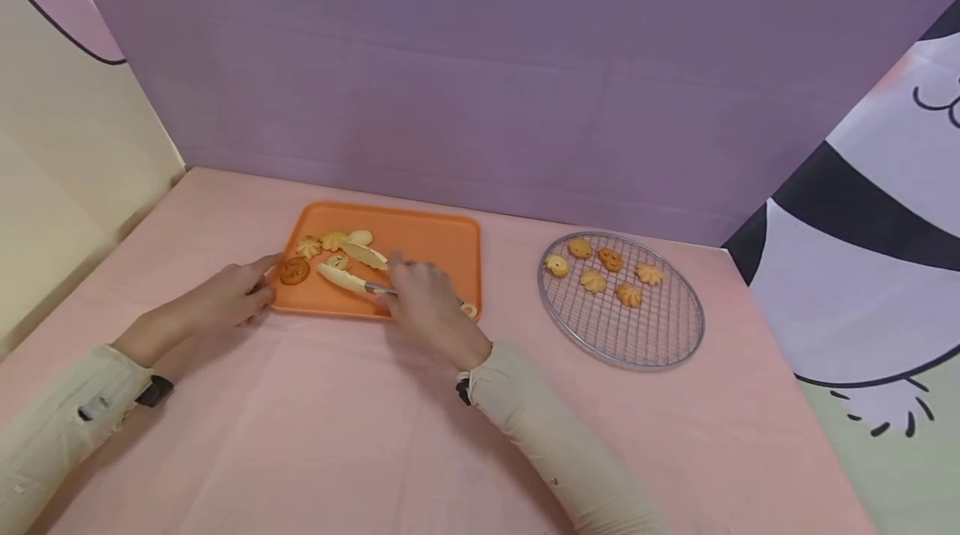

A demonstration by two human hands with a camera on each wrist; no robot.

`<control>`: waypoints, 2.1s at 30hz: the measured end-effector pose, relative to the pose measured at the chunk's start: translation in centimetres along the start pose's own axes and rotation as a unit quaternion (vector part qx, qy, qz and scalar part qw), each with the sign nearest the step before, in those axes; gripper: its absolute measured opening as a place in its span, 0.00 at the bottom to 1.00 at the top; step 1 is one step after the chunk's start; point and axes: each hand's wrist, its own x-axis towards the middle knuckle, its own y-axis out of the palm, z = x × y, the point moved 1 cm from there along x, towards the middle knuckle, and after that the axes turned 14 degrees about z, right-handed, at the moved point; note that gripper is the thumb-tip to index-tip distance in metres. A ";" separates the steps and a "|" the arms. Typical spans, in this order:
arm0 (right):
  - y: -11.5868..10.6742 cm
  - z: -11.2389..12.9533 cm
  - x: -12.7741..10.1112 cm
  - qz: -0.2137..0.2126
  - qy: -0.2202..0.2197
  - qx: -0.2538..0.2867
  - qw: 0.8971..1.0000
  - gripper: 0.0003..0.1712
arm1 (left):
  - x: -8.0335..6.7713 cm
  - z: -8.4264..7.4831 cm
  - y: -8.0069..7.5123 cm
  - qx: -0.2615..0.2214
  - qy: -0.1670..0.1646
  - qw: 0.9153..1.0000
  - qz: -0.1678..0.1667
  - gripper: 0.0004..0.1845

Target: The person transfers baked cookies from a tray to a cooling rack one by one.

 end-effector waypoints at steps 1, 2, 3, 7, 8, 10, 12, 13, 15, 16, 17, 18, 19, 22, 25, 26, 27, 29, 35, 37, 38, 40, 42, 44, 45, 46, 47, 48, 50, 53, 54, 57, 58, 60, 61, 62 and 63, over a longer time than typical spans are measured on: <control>0.1 0.0 0.0 -0.001 -0.005 0.010 1.000 0.21 | 0.0 0.0 0.0 0.000 -0.001 1.000 -0.001 0.33; 0.1 -0.1 0.0 0.000 -0.010 0.018 1.000 0.20 | 0.1 0.0 0.0 -0.001 0.000 1.000 -0.001 0.33; 0.2 -0.1 -0.1 0.000 -0.015 0.023 1.000 0.20 | 0.1 0.1 0.1 -0.002 0.000 1.000 -0.001 0.33; 0.4 -0.2 0.0 -0.002 -0.017 0.020 1.000 0.20 | 0.2 0.1 0.1 -0.003 0.001 1.000 -0.004 0.33; 0.4 -0.2 0.0 -0.002 -0.016 0.016 1.000 0.20 | 0.2 0.1 0.1 -0.002 0.002 1.000 -0.005 0.33; 0.4 -0.1 0.0 -0.004 -0.010 0.004 1.000 0.18 | 0.2 0.1 0.1 0.001 0.002 1.000 -0.006 0.33; 0.4 -0.1 0.1 -0.004 -0.002 -0.010 1.000 0.14 | 0.2 0.1 0.1 0.003 0.001 1.000 -0.008 0.33; 0.4 0.0 0.1 -0.004 0.001 -0.015 1.000 0.13 | 0.2 0.1 0.1 0.006 0.002 1.000 -0.009 0.33; 0.3 -0.1 0.0 -0.004 0.008 -0.022 1.000 0.12 | 0.1 0.1 0.1 0.009 0.003 1.000 -0.010 0.33; 0.2 -0.1 -0.1 -0.005 0.011 -0.024 1.000 0.11 | 0.1 0.2 0.1 0.010 0.004 1.000 -0.010 0.33; 0.1 -0.1 -0.2 -0.007 0.012 -0.023 1.000 0.11 | 0.1 0.2 0.1 0.010 0.005 1.000 -0.010 0.33; 0.0 -0.2 -0.3 -0.009 0.012 -0.019 1.000 0.13 | 0.1 0.2 0.1 0.012 0.005 1.000 -0.010 0.33; -0.1 -0.3 -0.5 -0.012 0.013 -0.016 1.000 0.16 | 0.1 0.1 0.1 0.012 0.007 1.000 -0.010 0.33; -0.6 -0.6 -0.9 -0.032 0.006 -0.010 0.999 0.25 | 0.1 0.1 0.1 0.009 0.007 1.000 -0.009 0.33; -1.1 -0.8 -1.3 -0.056 -0.013 -0.003 0.998 0.27 | 0.1 0.2 0.1 0.004 0.004 1.000 -0.007 0.33; -1.2 -0.8 -1.4 -0.064 -0.020 -0.004 0.998 0.28 | 0.1 0.2 0.1 0.001 0.003 1.000 -0.006 0.33; -1.2 -0.8 -1.5 -0.069 -0.026 -0.005 0.997 0.28 | 0.1 0.2 0.1 -0.002 0.003 1.000 -0.005 0.33; -1.2 -0.9 -1.8 -0.075 -0.033 -0.014 0.997 0.29 | 0.2 0.2 0.1 -0.008 0.003 1.000 -0.003 0.33; -1.1 -1.0 -3.1 -0.079 -0.037 -0.039 0.995 0.29 | 0.0 0.1 0.2 -0.012 0.009 1.000 -0.005 0.33; -1.1 -1.1 -3.6 -0.085 -0.040 -0.049 0.994 0.29 | 0.0 0.1 0.2 -0.009 0.003 1.000 -0.004 0.33; -1.1 -1.1 -3.8 -0.089 -0.041 -0.054 0.994 0.28 | 0.0 0.1 0.2 -0.008 0.000 1.000 -0.003 0.33; -1.1 -1.2 -4.3 -0.097 -0.044 -0.064 0.992 0.28 | 0.0 0.1 0.2 -0.005 -0.005 1.000 -0.003 0.33; -1.0 -1.4 -4.9 -0.102 -0.048 -0.072 0.991 0.27 | 0.0 0.1 0.2 -0.005 -0.005 1.000 -0.002 0.33; -1.0 -1.5 -5.4 -0.107 -0.050 -0.078 0.990 0.27 | 0.0 0.1 0.2 -0.006 -0.007 1.000 -0.002 0.34; -1.0 -1.6 -5.8 -0.109 -0.050 -0.079 0.990 0.27 | 0.0 0.1 0.2 -0.004 -0.006 1.000 -0.004 0.33; -1.0 -1.7 -6.1 -0.110 -0.051 -0.081 0.989 0.27 | 0.0 0.1 0.2 -0.004 -0.006 1.000 -0.004 0.33; -1.0 -1.9 -6.4 -0.113 -0.050 -0.080 0.989 0.27 | -0.1 0.0 0.2 -0.004 -0.007 1.000 -0.004 0.33; -1.0 -2.0 -6.7 -0.115 -0.049 -0.079 0.989 0.27 | 0.0 0.0 0.2 -0.004 -0.008 1.000 -0.004 0.34; -1.0 -2.3 -7.4 -0.115 -0.044 -0.075 0.989 0.27 | 0.0 -0.1 0.2 -0.003 -0.007 1.000 -0.003 0.33; -1.2 -2.7 -8.3 -0.117 -0.035 -0.074 0.990 0.27 | 0.1 -0.1 0.1 -0.003 -0.007 1.000 -0.002 0.33; -1.3 -2.8 -8.5 -0.116 -0.032 -0.073 0.990 0.27 | 0.1 -0.1 0.1 -0.002 -0.008 1.000 -0.003 0.33; -1.5 -3.1 -9.3 -0.120 -0.026 -0.072 0.990 0.28 | 0.1 -0.1 0.0 -0.002 -0.012 1.000 -0.004 0.33; -1.5 -3.1 -9.5 -0.121 -0.025 -0.070 0.990 0.28 | 0.1 -0.1 0.0 -0.003 -0.012 1.000 -0.003 0.33; -1.6 -3.3 -10.1 -0.119 -0.022 -0.068 0.990 0.28 | 0.1 0.0 0.1 -0.008 -0.010 1.000 -0.001 0.34; -1.6 -3.4 -10.3 -0.120 -0.021 -0.070 0.990 0.28 | 0.1 0.0 0.1 -0.011 -0.009 1.000 -0.001 0.34; -1.6 -3.5 -10.6 -0.121 -0.019 -0.072 0.990 0.28 | 0.1 0.1 0.2 -0.012 -0.008 1.000 -0.001 0.34; -1.7 -3.6 -10.9 -0.122 -0.018 -0.075 0.990 0.28 | 0.1 0.1 0.2 -0.012 -0.004 1.000 -0.001 0.34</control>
